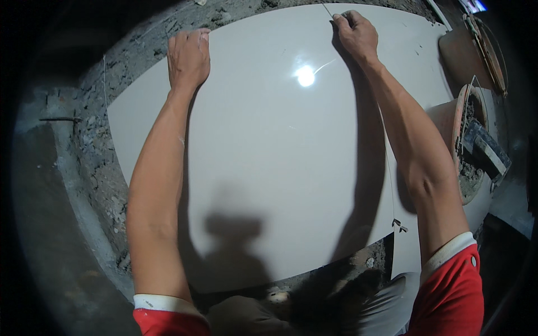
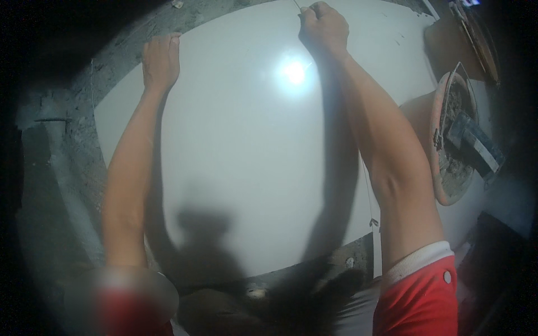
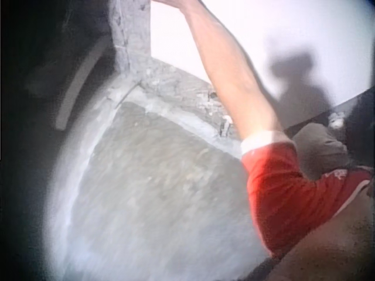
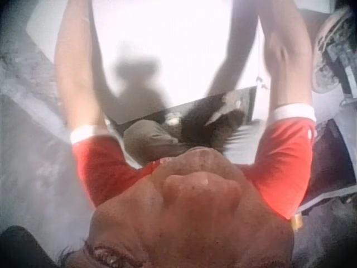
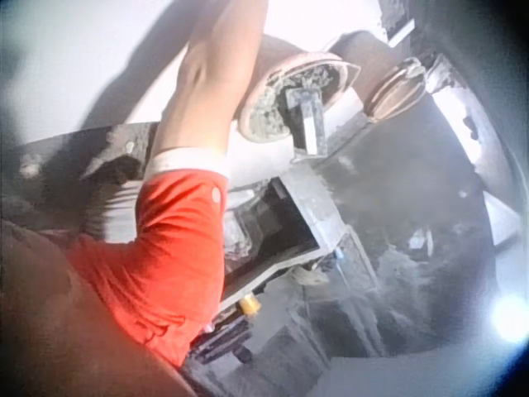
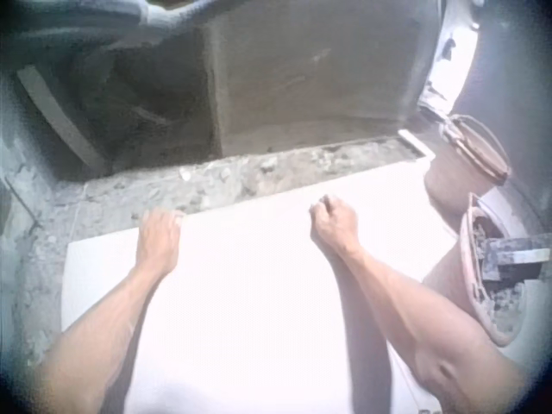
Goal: The person spreads cement on the floor using a trowel, places a large white tile, and secures it with spacers. They then use a rubber mallet to tap the tile into place, ensuring it is level and properly set.
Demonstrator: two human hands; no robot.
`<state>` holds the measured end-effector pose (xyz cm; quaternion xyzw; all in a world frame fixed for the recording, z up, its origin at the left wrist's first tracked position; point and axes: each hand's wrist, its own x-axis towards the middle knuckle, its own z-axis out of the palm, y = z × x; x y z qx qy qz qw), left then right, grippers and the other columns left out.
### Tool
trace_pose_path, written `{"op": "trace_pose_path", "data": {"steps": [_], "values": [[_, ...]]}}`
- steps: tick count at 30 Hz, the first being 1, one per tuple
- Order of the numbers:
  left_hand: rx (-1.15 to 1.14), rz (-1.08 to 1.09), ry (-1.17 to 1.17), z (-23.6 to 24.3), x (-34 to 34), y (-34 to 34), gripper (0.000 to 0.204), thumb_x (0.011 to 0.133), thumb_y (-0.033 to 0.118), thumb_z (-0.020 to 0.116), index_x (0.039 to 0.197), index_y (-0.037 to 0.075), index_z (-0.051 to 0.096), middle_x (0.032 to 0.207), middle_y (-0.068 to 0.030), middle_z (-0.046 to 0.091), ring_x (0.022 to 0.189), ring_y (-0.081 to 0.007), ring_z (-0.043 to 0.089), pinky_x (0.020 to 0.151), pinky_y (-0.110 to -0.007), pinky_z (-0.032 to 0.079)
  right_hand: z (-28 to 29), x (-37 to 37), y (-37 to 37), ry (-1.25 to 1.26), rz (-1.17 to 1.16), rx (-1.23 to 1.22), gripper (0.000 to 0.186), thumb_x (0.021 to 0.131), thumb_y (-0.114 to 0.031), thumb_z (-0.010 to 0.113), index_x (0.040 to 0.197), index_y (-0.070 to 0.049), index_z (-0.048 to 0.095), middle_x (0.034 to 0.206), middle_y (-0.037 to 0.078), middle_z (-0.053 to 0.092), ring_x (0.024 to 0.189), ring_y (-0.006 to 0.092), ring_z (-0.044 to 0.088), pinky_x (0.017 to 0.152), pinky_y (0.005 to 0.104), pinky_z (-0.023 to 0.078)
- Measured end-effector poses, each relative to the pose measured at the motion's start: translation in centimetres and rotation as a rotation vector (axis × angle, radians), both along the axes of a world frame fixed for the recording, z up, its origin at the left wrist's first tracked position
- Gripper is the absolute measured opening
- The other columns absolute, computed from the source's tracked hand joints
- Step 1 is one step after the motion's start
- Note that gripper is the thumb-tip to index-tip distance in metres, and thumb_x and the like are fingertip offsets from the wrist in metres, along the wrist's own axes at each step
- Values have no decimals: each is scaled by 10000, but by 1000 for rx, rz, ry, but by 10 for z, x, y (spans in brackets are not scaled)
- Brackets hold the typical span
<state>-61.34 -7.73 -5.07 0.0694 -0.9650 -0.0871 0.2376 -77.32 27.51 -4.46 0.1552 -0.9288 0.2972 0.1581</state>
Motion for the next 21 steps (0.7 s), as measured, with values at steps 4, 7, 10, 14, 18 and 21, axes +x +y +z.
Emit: {"op": "trace_pose_path", "data": {"steps": [4, 7, 10, 14, 18, 21], "values": [[13, -8, 17, -3, -1, -2, 315, 1078, 283, 490, 1214, 136, 734, 1156, -164, 657, 1121, -376, 577, 1019, -490, 466, -3, -8, 5, 1, 2, 17, 388, 1003, -442, 624, 1046, -76, 746, 931, 118, 769, 881, 306, 725, 822, 409, 546], [17, -4, 30, -4, 1, -1, 355, 1093, 306, 445, 1237, 128, 717, 1148, -173, 665, 1136, -375, 574, 1034, -490, 443, -4, -11, 6, 60, 4, 91, 393, 1000, -450, 631, 1047, -77, 743, 919, 115, 764, 871, 299, 719, 819, 401, 542], [12, -9, 7, 0, 2, 1, 381, 1100, 317, 418, 1244, 124, 713, 1153, -168, 670, 1156, -366, 573, 1063, -482, 421, -3, -12, 7, 11, -20, 119, 409, 996, -469, 638, 1045, -77, 742, 928, 113, 766, 877, 293, 721, 823, 399, 542], [27, 50, 25, 5, 2, 8, 288, 1001, 150, 480, 1091, 25, 723, 1090, -237, 675, 1074, -395, 603, 997, -510, 467, -2, -14, 10, -21, -12, 122, 421, 986, -484, 659, 1025, -72, 739, 910, 115, 767, 857, 292, 724, 802, 405, 545], [111, 51, -5, 2, 0, 5, 329, 1037, 215, 446, 1132, 60, 720, 1164, -214, 660, 1158, -389, 563, 1081, -492, 409, -6, -14, 10, 44, 32, 95, 430, 979, -481, 676, 996, -53, 724, 881, 127, 761, 826, 314, 723, 777, 424, 549], [55, 10, -12, -3, -2, -5, 374, 1098, 311, 422, 1244, 138, 719, 1186, -144, 669, 1168, -351, 574, 1074, -473, 425, -11, -12, 8, 185, 44, 160, 439, 978, -480, 682, 983, -42, 711, 876, 143, 756, 820, 351, 721, 769, 446, 554]]}}
